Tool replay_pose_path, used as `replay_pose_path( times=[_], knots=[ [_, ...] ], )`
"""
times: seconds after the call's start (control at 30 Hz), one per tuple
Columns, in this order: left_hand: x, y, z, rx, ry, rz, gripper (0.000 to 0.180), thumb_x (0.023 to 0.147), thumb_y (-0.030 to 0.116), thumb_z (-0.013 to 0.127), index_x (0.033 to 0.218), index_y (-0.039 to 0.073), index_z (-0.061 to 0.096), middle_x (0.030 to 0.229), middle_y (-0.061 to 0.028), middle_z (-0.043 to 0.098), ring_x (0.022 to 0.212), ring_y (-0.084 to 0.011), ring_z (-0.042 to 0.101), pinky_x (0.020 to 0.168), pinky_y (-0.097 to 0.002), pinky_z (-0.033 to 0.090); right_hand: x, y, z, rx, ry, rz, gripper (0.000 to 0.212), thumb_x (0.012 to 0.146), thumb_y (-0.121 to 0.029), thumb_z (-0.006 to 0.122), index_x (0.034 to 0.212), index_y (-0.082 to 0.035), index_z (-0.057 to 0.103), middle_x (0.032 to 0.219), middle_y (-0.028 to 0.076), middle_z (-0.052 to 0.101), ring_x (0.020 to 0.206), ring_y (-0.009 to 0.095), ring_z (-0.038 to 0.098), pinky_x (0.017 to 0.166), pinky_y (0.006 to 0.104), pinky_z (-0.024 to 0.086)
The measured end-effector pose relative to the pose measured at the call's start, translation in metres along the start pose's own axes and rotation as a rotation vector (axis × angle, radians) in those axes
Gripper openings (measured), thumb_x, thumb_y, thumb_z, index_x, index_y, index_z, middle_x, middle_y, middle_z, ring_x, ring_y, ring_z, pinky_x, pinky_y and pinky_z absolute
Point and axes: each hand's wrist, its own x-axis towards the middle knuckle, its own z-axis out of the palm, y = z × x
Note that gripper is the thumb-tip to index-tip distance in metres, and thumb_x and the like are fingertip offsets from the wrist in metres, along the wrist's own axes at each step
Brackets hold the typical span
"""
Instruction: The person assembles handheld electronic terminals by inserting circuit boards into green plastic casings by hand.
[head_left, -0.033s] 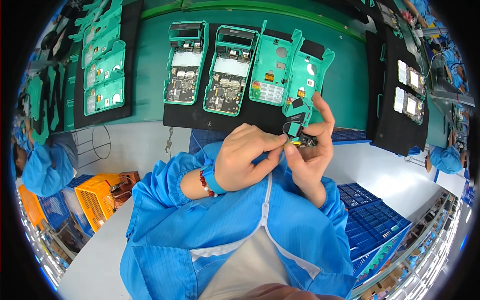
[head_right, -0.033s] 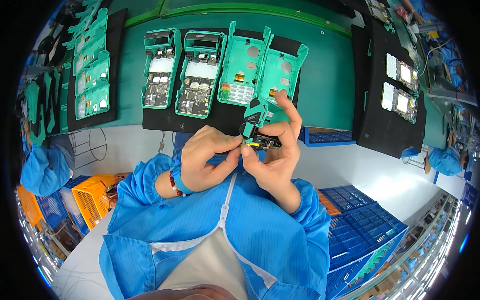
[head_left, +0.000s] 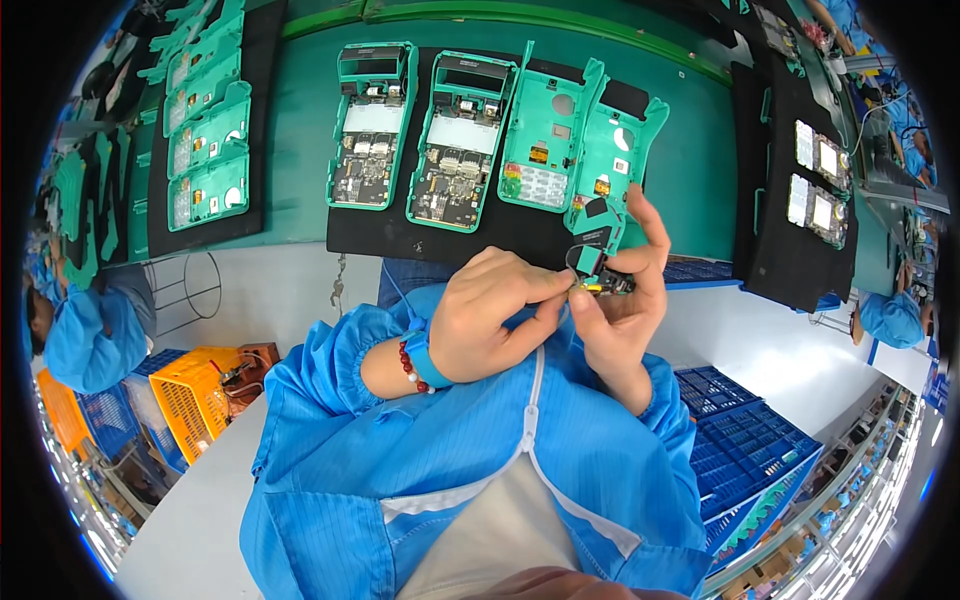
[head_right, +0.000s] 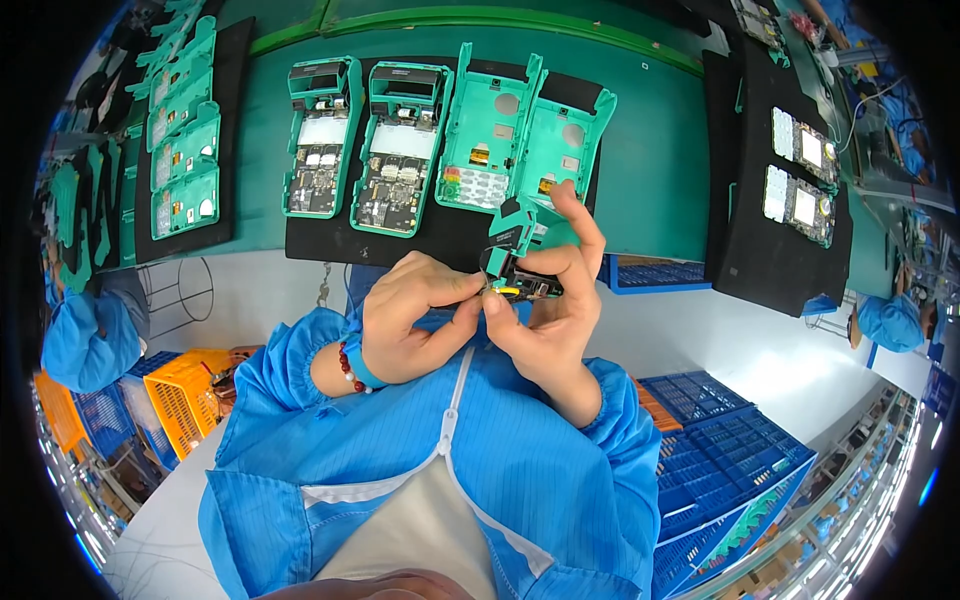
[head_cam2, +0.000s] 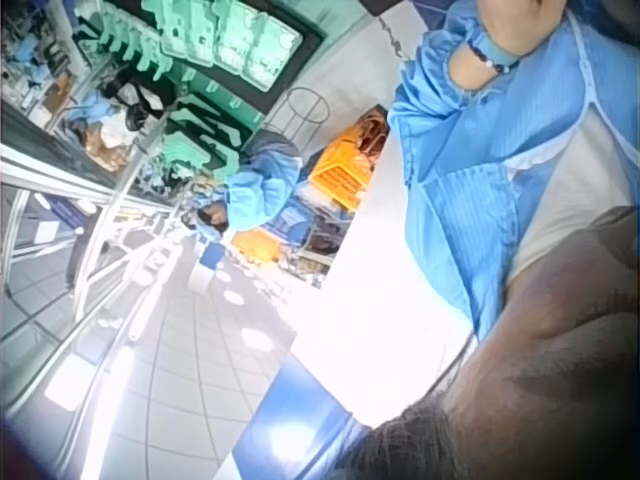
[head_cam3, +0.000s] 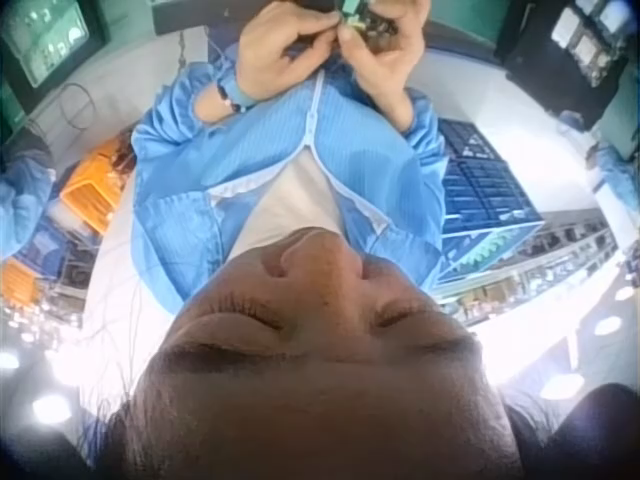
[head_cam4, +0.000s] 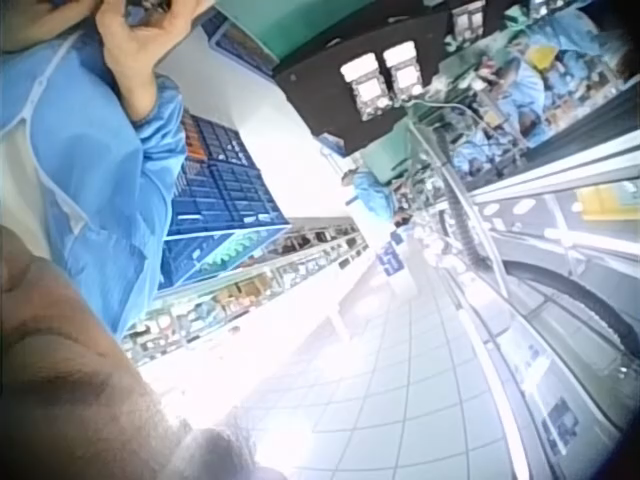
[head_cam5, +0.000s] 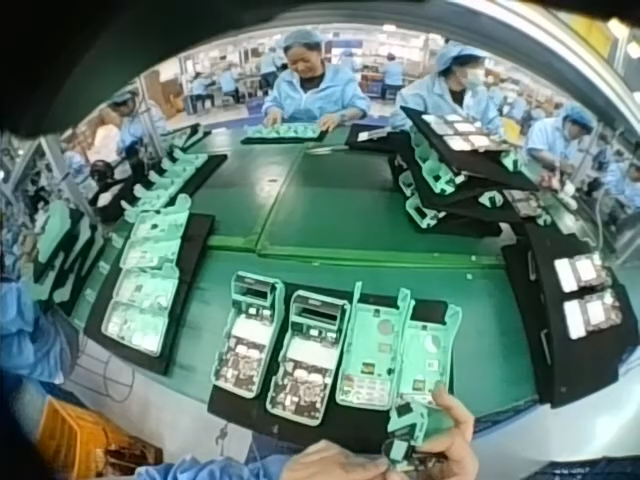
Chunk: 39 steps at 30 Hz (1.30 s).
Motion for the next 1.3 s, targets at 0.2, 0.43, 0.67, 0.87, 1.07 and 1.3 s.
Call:
replay_pose_path(
  times=[0.2, 0.43, 0.67, 0.87, 1.07, 1.3],
  knots=[
    [0.002, 0.004, -0.004, -0.067, -0.002, -0.026, 0.033, 0.077, -0.002, 0.075, 0.109, 0.002, 0.069, 0.086, -0.0072, 0.070, 0.072, -0.0225, 0.067, 0.064, -0.0338, 0.046, 0.002, 0.008, -0.006, -0.093, -0.103, -0.204, 0.030, 0.080, -0.008, 0.078, 0.096, -0.005, 0.052, 0.155, 0.025, 0.027, 0.143, 0.036, 0.036, 0.101, 0.0385, 0.050],
    [0.001, -0.007, -0.003, -0.027, 0.014, -0.004, 0.035, 0.078, -0.003, 0.074, 0.112, 0.002, 0.069, 0.087, -0.0084, 0.070, 0.074, -0.0223, 0.067, 0.065, -0.0329, 0.046, -0.003, 0.008, -0.006, -0.198, -0.059, -0.101, 0.035, 0.080, -0.007, 0.079, 0.105, -0.002, 0.055, 0.156, 0.023, 0.027, 0.133, 0.029, 0.049, 0.096, 0.0333, 0.052],
    [0.022, -0.027, -0.032, -1.332, -0.247, -0.903, 0.024, 0.098, 0.005, 0.058, 0.121, -0.002, 0.060, 0.098, -0.0063, 0.070, 0.082, -0.0088, 0.067, 0.071, -0.0225, 0.052, 0.029, -0.024, -0.030, -0.157, -0.238, -0.195, 0.104, 0.053, -0.033, 0.099, 0.138, 0.002, 0.051, 0.150, 0.026, 0.044, 0.139, 0.042, 0.043, 0.113, 0.0546, 0.036],
    [0.023, -0.019, -0.022, -0.067, -0.251, -0.069, 0.030, 0.091, 0.013, 0.066, 0.120, 0.007, 0.067, 0.123, -0.0107, 0.061, 0.110, -0.0245, 0.058, 0.091, -0.0377, 0.044, 0.054, -0.049, -0.039, -0.223, -0.202, -0.168, 0.077, 0.059, -0.035, 0.096, 0.117, 0.003, 0.063, 0.115, 0.020, 0.070, 0.117, 0.037, 0.063, 0.104, 0.0550, 0.045],
    [-0.011, -0.061, -0.015, 0.599, -0.164, 0.082, 0.038, 0.079, 0.009, 0.062, 0.116, 0.009, 0.067, 0.118, -0.0073, 0.059, 0.110, -0.0268, 0.057, 0.094, -0.0398, 0.043, 0.105, -0.069, -0.037, -0.634, 0.007, -0.109, 0.053, 0.067, -0.013, 0.093, 0.112, 0.005, 0.069, 0.119, 0.013, 0.068, 0.098, 0.018, 0.068, 0.082, 0.0292, 0.056],
    [-0.004, -0.057, -0.014, 0.617, -0.010, 0.053, 0.036, 0.073, 0.006, 0.077, 0.108, 0.012, 0.071, 0.105, -0.0003, 0.065, 0.098, -0.0221, 0.059, 0.084, -0.0363, 0.044, 0.142, -0.058, -0.012, -0.989, -0.209, -0.398, 0.048, 0.065, -0.026, 0.093, 0.101, -0.001, 0.075, 0.102, 0.015, 0.069, 0.101, 0.030, 0.064, 0.084, 0.0392, 0.053]
  ],
)
